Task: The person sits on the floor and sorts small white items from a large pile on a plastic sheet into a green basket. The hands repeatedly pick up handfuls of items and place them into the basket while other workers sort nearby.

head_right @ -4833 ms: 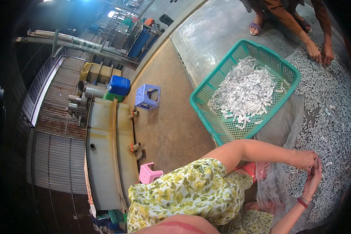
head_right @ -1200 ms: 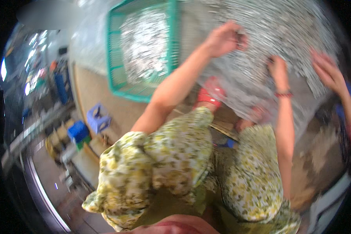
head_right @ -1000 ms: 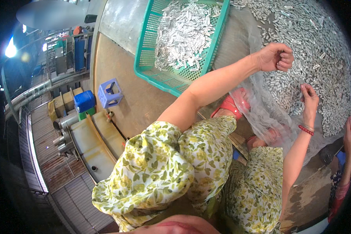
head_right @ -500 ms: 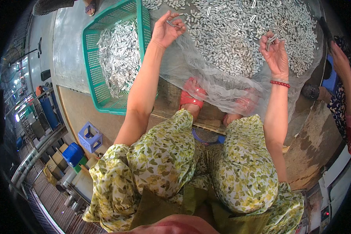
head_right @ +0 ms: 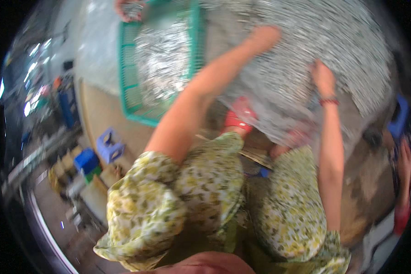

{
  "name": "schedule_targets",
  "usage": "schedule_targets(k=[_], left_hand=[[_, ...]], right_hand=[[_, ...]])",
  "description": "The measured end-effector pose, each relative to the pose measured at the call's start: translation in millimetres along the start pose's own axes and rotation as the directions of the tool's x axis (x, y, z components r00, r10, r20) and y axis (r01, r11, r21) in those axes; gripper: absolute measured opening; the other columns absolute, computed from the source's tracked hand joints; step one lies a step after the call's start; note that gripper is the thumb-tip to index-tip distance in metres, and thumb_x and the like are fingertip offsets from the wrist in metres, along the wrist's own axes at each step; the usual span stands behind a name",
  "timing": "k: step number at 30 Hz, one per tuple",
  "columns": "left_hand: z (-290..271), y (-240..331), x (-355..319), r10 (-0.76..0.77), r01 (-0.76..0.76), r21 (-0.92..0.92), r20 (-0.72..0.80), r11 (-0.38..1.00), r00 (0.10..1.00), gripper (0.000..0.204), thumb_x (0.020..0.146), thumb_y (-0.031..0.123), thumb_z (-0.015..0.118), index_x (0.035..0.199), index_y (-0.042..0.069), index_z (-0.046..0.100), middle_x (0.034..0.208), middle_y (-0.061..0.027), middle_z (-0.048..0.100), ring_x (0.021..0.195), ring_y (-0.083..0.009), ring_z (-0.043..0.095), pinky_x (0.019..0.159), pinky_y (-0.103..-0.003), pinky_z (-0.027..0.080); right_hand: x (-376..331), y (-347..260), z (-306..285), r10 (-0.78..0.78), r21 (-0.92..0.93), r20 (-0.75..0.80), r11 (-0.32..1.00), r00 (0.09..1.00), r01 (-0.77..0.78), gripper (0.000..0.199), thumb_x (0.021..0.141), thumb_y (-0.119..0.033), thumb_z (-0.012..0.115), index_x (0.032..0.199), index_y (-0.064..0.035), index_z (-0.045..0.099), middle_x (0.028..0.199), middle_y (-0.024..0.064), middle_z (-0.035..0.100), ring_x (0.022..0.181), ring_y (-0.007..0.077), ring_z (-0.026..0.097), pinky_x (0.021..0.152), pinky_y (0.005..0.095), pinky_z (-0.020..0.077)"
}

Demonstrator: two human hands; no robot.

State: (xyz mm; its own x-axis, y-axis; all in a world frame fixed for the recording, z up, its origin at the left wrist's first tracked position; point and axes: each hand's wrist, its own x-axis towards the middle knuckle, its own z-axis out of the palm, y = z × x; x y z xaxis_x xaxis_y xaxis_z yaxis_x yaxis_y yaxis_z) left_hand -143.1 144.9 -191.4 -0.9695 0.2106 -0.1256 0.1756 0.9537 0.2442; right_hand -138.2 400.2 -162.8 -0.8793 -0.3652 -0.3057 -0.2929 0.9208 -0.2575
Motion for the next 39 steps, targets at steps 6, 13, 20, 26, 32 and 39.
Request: schedule_targets(k=[6, 13, 20, 26, 32, 39], left_hand=[[-41, 30, -37, -0.161, 0.106, -0.469, -0.078, 0.877, 0.984, 0.024, 0.081, 0.023, 0.053, 0.083, 0.001, 0.061, 0.077, -0.0189, 0.063, 0.075, -0.0337, 0.062, 0.064, -0.041, 0.050], [-25, 67, -65, 0.200, 0.420, -0.642, 0.388, -0.642, 0.900, 0.025, 0.079, 0.029, 0.049, 0.085, 0.008, 0.061, 0.077, -0.0077, 0.060, 0.063, -0.0223, 0.055, 0.053, -0.038, 0.043], [-76, 79, -79, 0.108, 0.366, -0.424, 0.520, -0.828, 0.847, 0.030, 0.080, 0.038, 0.051, 0.081, 0.008, 0.057, 0.070, -0.0071, 0.055, 0.054, -0.0189, 0.047, 0.047, -0.031, 0.038], [-168, 10, -97, -0.220, -0.021, -0.768, 0.157, -0.640, 0.963, 0.029, 0.086, 0.032, 0.054, 0.066, 0.013, 0.044, 0.059, 0.0003, 0.044, 0.046, -0.0072, 0.034, 0.036, -0.019, 0.022], [-238, -118, -199, -0.775, 0.340, -0.749, -0.350, 0.569, 0.525, 0.037, 0.088, 0.034, 0.051, 0.096, 0.000, 0.063, 0.085, -0.0082, 0.060, 0.077, -0.0166, 0.055, 0.072, -0.036, 0.045], [-230, -54, -140, -0.436, 0.122, -0.450, -0.706, 0.885, 0.558, 0.030, 0.082, 0.011, 0.062, 0.110, 0.004, 0.057, 0.106, -0.0107, 0.057, 0.089, -0.0242, 0.054, 0.082, -0.037, 0.044]], right_hand=[[-3, 33, 13, 0.076, 0.748, -0.092, 0.663, 0.993, 0.019, 0.026, 0.088, -0.024, 0.053, 0.087, 0.0012, 0.051, 0.066, 0.0092, 0.054, 0.058, 0.0238, 0.052, 0.056, 0.0355, 0.0418], [-50, -73, -109, -0.176, 0.477, 0.016, 0.866, 0.984, 0.147, 0.012, 0.084, -0.014, 0.053, 0.083, -0.0022, 0.051, 0.071, 0.0037, 0.051, 0.063, 0.0229, 0.049, 0.059, 0.0296, 0.0413], [-81, -149, -151, -0.477, 0.151, -0.171, 0.852, 0.862, 0.502, 0.031, 0.078, -0.006, 0.061, 0.109, -0.0043, 0.057, 0.109, 0.0143, 0.053, 0.102, 0.0332, 0.049, 0.085, 0.0392, 0.0411], [-67, -68, -170, -0.218, 0.161, -0.170, 0.956, 0.961, 0.246, 0.031, 0.082, -0.011, 0.058, 0.113, -0.0025, 0.055, 0.109, 0.0151, 0.055, 0.101, 0.0323, 0.053, 0.086, 0.0360, 0.0418], [-56, 22, -141, 0.174, 0.209, 0.031, 0.962, 0.984, -0.177, 0.039, 0.078, -0.023, 0.064, 0.107, 0.0020, 0.059, 0.100, 0.0212, 0.062, 0.091, 0.0327, 0.061, 0.078, 0.0371, 0.0469], [-7, 48, -10, 0.208, 0.286, -0.105, 0.943, 0.973, -0.171, 0.037, 0.077, -0.022, 0.065, 0.107, -0.0017, 0.058, 0.099, 0.0204, 0.062, 0.094, 0.0357, 0.059, 0.082, 0.0405, 0.0465]])
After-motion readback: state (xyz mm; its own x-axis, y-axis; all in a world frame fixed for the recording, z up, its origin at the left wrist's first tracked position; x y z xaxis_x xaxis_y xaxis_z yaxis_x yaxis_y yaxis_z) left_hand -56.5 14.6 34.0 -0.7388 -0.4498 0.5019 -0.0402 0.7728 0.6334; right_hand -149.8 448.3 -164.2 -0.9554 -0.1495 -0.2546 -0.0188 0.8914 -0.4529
